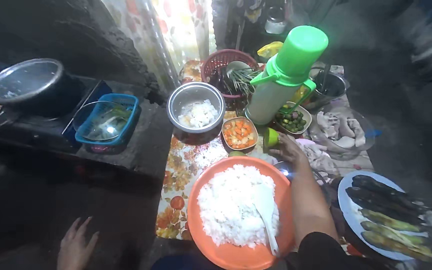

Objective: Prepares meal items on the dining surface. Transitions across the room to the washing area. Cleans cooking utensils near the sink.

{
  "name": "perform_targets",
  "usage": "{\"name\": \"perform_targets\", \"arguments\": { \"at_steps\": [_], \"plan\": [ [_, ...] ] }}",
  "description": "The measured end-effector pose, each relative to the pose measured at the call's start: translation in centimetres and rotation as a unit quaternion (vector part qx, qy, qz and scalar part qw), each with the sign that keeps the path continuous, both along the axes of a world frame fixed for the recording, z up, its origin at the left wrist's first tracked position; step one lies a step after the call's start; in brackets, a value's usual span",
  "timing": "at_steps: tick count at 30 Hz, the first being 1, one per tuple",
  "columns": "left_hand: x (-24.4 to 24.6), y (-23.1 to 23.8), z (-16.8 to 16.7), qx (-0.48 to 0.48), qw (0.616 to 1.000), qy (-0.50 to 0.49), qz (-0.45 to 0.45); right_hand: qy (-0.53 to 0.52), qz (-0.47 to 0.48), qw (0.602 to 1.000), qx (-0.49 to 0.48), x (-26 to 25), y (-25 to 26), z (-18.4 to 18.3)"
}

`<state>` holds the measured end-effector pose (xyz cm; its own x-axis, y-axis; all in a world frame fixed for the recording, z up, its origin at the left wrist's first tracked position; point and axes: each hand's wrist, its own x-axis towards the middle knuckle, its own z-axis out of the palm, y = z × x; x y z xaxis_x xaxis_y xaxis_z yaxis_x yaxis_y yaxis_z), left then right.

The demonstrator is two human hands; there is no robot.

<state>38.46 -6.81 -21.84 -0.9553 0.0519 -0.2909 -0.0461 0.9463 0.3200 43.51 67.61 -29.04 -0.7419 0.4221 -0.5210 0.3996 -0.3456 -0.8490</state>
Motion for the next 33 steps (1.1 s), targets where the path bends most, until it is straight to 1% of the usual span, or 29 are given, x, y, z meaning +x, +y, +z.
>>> {"name": "perform_targets", "arguments": {
  "at_steps": [2, 3, 4, 6, 8, 9, 11, 12, 14, 16, 17, 18, 19, 21, 23, 25, 26, 27, 28, 29, 30, 33],
  "plan": [
    [-0.1, 0.7, -0.3, 0.004, 1.000, -0.001, -0.005, 0.100, -0.055, 0.989, -0.096, 0.7, 0.2, 0.1],
    [-0.2, 1.2, -0.5, 0.010, 1.000, 0.006, -0.013, 0.149, -0.062, 0.977, -0.136, 1.1, 0.3, 0.4],
    [-0.3, 1.8, -0.7, 0.015, 1.000, 0.012, -0.022, 0.191, -0.058, 0.968, -0.152, 1.4, 0.2, 1.0],
    [-0.7, 3.1, -0.9, 0.024, 0.999, 0.025, -0.043, 0.243, -0.057, 0.960, -0.130, 1.5, -0.4, 2.9],
    [-1.3, 4.4, -1.3, 0.032, 0.997, 0.035, -0.064, 0.238, -0.060, 0.965, -0.096, 1.4, -0.7, 5.4],
    [-1.5, 4.9, -1.4, 0.035, 0.996, 0.037, -0.071, 0.217, -0.060, 0.972, -0.071, 1.4, -0.9, 6.4],
    [-1.4, 5.4, -1.5, 0.035, 0.997, 0.030, -0.069, 0.148, -0.014, 0.989, -0.015, 1.4, -0.8, 7.3],
    [-1.2, 5.4, -1.6, 0.037, 0.997, 0.031, -0.064, 0.119, 0.009, 0.993, -0.002, 1.4, -0.9, 7.7],
    [-0.5, 4.9, -2.0, 0.048, 0.997, 0.035, -0.055, 0.113, -0.005, 0.993, -0.026, 1.8, -1.7, 9.1],
    [0.5, 3.8, -2.5, 0.064, 0.997, 0.026, -0.039, 0.150, -0.008, 0.986, -0.067, 2.7, -3.5, 11.2],
    [1.0, 3.0, -2.7, 0.071, 0.997, 0.018, -0.024, 0.166, 0.009, 0.984, -0.057, 3.1, -4.9, 12.3],
    [1.5, 2.0, -2.9, 0.077, 0.997, 0.004, -0.009, 0.170, 0.041, 0.984, -0.012, 3.5, -6.7, 13.3],
    [1.9, 0.7, -3.2, 0.080, 0.997, -0.010, 0.005, 0.153, 0.076, 0.983, 0.070, 3.9, -8.8, 14.3],
    [2.3, -2.0, -3.9, 0.084, 0.995, -0.040, 0.037, 0.095, 0.152, 0.955, 0.238, 4.6, -13.7, 16.3],
    [2.6, -5.3, -4.8, 0.078, 0.991, -0.070, 0.078, 0.032, 0.221, 0.903, 0.366, 4.7, -18.8, 17.0],
    [3.3, -9.2, -5.8, 0.056, 0.986, -0.097, 0.120, -0.032, 0.282, 0.826, 0.487, 4.5, -23.5, 16.3],
    [3.8, -11.2, -6.2, 0.046, 0.983, -0.109, 0.142, -0.074, 0.311, 0.791, 0.521, 4.2, -25.5, 15.8],
    [4.4, -13.2, -6.6, 0.041, 0.977, -0.121, 0.169, -0.130, 0.346, 0.766, 0.526, 4.0, -27.3, 15.7],
    [5.1, -15.2, -7.0, 0.041, 0.970, -0.130, 0.200, -0.182, 0.376, 0.750, 0.513, 3.7, -28.8, 16.0],
    [5.9, -17.0, -7.4, 0.040, 0.962, -0.137, 0.232, -0.211, 0.392, 0.743, 0.499, 3.3, -30.1, 16.7],
    [6.6, -18.6, -7.8, 0.042, 0.951, -0.147, 0.267, -0.213, 0.392, 0.744, 0.497, 2.9, -31.1, 17.5],
    [8.8, -22.1, -8.2, 0.095, 0.912, -0.172, 0.361, -0.126, 0.371, 0.755, 0.525, 1.1, -33.8, 20.0]
  ]
}}
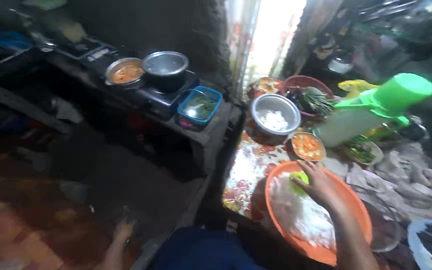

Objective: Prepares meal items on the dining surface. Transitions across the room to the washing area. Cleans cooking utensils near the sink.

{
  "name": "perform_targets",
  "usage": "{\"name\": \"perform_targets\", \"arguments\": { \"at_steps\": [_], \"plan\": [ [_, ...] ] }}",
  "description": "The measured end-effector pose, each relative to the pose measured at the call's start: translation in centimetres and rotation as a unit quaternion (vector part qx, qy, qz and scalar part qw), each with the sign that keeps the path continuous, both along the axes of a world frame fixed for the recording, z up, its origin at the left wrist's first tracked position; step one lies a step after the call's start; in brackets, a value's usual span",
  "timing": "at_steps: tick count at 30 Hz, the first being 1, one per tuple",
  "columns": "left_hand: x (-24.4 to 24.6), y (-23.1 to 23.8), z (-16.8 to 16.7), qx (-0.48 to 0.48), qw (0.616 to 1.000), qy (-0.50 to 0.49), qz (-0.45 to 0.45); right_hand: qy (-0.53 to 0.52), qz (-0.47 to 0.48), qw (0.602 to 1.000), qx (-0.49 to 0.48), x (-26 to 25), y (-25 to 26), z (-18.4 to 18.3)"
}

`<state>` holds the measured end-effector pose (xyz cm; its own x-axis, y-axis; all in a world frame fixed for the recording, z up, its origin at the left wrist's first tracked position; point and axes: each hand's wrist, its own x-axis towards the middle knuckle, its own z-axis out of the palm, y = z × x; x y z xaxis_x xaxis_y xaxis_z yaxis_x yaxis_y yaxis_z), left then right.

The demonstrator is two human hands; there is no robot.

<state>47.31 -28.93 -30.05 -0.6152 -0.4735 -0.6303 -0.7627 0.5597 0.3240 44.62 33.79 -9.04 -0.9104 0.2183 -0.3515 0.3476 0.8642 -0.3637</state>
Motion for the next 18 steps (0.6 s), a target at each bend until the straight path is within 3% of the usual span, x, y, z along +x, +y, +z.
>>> {"name": "perform_targets", "arguments": {
  "at_steps": [3, 6, 11, 18],
  "plan": [
    [1.4, -1.9, -0.2, 0.063, 0.997, 0.000, 0.042, -0.001, 0.098, 0.995, -0.025, -3.0, -3.2, 2.0],
    [2.1, -2.7, 0.2, 0.100, 0.993, 0.009, 0.068, -0.072, 0.204, 0.976, -0.016, -7.2, -7.1, 3.2],
    [4.5, -3.6, 0.4, 0.114, 0.977, 0.053, 0.173, -0.091, 0.291, 0.952, 0.038, -14.4, -15.4, 2.4],
    [9.0, -6.1, -1.7, 0.121, 0.978, 0.006, 0.170, -0.139, 0.504, 0.852, 0.021, -19.1, -28.3, -0.5]
  ]
}}
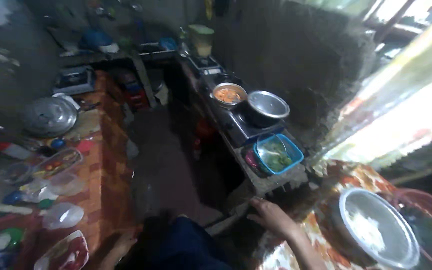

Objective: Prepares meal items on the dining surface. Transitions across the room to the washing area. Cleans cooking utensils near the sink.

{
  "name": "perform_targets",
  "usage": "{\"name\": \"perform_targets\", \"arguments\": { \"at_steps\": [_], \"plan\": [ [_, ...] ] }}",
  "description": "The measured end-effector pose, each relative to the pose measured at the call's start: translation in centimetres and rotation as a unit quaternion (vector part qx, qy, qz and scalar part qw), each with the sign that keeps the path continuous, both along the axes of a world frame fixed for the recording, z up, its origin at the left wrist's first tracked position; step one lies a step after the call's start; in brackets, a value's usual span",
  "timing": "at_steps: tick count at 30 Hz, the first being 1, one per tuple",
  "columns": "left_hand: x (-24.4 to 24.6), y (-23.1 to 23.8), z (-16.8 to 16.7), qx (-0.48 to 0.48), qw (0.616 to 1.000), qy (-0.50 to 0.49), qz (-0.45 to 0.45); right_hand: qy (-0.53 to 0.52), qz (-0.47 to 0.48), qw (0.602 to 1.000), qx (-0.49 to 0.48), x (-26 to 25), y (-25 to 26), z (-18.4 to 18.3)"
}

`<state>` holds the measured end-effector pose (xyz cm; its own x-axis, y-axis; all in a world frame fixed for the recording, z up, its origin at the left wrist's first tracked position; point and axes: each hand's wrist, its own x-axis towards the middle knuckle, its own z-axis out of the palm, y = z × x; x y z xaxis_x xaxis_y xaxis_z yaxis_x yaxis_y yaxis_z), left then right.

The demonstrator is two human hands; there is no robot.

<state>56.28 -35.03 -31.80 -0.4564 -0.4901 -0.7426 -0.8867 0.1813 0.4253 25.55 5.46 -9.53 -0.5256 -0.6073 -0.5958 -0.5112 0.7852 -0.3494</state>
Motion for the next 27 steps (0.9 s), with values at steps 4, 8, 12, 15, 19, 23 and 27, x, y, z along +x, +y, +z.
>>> {"name": "perform_targets", "arguments": {
  "at_steps": [4, 8, 12, 15, 19, 23, 27],
  "plan": [
    [-3.0, -3.4, -1.3, 0.020, 0.998, 0.011, 0.050, -0.010, 0.040, 0.999, -0.026, -2.7, -5.1, -2.4],
    [-8.8, -9.3, -3.4, -0.003, 0.999, 0.022, 0.048, -0.031, 0.045, 0.998, -0.020, -7.0, -9.6, -6.2],
    [-15.4, -16.6, -4.7, -0.017, 0.998, 0.057, -0.002, -0.074, 0.087, 0.991, -0.063, -12.9, -17.1, -8.2],
    [-19.4, -22.7, -7.3, -0.009, 0.993, 0.110, -0.034, -0.080, 0.113, 0.984, -0.112, -18.2, -26.7, -10.7],
    [-25.8, -30.0, -8.6, -0.003, 0.997, 0.075, -0.006, -0.015, 0.093, 0.989, -0.115, -25.1, -41.9, -15.6],
    [-30.5, -38.1, -11.2, 0.013, 0.997, 0.061, -0.043, -0.056, 0.126, 0.985, -0.103, -31.2, -52.1, -17.5],
    [-40.8, -45.9, -9.8, -0.011, 0.992, 0.119, -0.035, -0.076, 0.100, 0.986, -0.111, -38.4, -59.4, -18.2]
  ]
}}
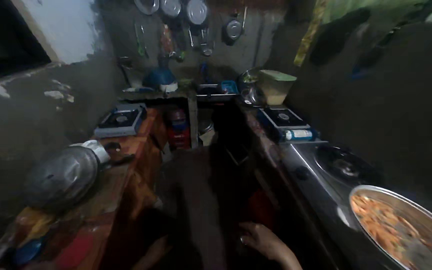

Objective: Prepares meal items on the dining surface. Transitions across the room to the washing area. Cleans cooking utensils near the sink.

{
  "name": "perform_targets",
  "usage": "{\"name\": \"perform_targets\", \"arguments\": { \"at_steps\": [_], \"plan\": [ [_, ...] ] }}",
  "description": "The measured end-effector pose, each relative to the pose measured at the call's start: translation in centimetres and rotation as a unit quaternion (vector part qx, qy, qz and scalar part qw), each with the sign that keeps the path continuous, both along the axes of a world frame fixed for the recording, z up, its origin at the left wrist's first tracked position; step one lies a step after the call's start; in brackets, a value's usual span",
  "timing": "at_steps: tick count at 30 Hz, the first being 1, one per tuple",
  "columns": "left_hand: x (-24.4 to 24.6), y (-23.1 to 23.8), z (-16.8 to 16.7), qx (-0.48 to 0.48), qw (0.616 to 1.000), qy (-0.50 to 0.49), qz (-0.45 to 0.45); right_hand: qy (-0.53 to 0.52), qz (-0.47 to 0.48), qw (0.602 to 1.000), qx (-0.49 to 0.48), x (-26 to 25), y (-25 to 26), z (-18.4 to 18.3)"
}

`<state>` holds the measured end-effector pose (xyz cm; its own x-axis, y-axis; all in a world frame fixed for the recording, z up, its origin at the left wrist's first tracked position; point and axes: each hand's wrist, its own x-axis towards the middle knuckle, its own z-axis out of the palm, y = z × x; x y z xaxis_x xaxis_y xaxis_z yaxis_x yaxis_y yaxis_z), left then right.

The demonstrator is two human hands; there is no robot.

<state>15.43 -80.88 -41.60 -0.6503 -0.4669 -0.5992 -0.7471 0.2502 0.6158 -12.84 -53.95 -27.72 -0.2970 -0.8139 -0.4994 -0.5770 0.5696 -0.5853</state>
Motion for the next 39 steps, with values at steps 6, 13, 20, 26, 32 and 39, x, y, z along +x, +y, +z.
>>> {"name": "perform_targets", "arguments": {
  "at_steps": [6, 13, 20, 26, 32, 39],
  "plan": [
    [-17.5, -10.0, 4.7, -0.043, 0.988, 0.128, -0.070, 0.045, 0.009, 0.999, 0.014, -12.1, -14.3, 0.5],
    [-21.8, -22.9, 5.7, -0.076, 0.994, 0.059, 0.041, 0.032, 0.137, 0.987, -0.075, -22.3, -35.2, 2.6],
    [-23.5, -40.1, 6.2, -0.240, 0.968, -0.022, 0.073, 0.030, 0.231, 0.969, -0.087, -31.9, -55.8, 2.8],
    [-42.7, -56.1, 8.7, -0.401, 0.905, 0.091, -0.104, -0.001, 0.118, 0.992, -0.053, -44.5, -62.7, 2.4],
    [-71.1, -65.3, 12.5, -0.393, 0.827, 0.147, -0.374, -0.033, -0.059, 0.992, -0.102, -55.9, -62.7, 2.2],
    [-92.1, -73.4, 9.9, -0.437, 0.715, 0.099, -0.537, -0.083, -0.141, 0.978, -0.129, -67.1, -65.1, -0.2]
  ]
}}
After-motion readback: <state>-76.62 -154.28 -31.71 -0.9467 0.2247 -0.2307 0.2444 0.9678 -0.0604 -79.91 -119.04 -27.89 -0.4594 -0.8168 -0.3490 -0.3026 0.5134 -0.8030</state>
